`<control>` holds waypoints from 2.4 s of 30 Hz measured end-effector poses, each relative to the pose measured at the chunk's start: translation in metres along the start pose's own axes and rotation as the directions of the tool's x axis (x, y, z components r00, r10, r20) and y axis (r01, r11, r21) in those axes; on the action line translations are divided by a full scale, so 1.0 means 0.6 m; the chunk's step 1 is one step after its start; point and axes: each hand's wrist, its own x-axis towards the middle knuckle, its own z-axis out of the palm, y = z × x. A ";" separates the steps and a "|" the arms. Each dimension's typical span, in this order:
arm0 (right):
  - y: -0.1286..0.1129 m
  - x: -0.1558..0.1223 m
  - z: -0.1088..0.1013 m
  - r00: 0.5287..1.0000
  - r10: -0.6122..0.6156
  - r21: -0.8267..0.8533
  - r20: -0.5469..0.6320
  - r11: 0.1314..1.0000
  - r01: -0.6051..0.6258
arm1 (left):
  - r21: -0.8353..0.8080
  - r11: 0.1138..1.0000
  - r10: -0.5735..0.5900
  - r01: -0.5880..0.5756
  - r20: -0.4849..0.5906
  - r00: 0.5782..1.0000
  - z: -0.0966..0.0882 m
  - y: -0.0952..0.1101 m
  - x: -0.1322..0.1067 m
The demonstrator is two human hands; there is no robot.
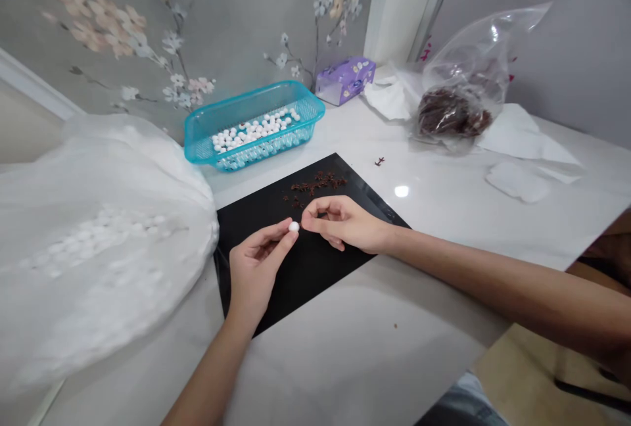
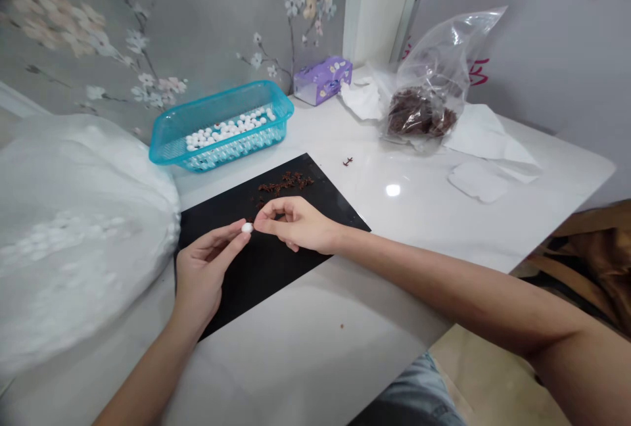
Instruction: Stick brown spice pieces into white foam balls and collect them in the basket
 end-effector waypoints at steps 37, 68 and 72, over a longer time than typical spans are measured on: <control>-0.004 0.001 -0.019 0.981 0.114 0.143 0.159 0.980 -0.137 | 0.040 0.999 -0.025 0.020 0.115 0.993 -0.004 -0.002 -0.002; 0.007 0.003 -0.023 0.989 -0.017 0.087 0.145 0.996 0.004 | -0.038 0.989 -0.136 0.142 0.134 0.982 -0.002 0.001 0.008; 0.010 0.002 -0.015 0.994 -0.084 -0.078 0.070 0.993 0.089 | -0.027 0.988 -0.149 0.154 0.131 0.980 -0.001 0.001 0.009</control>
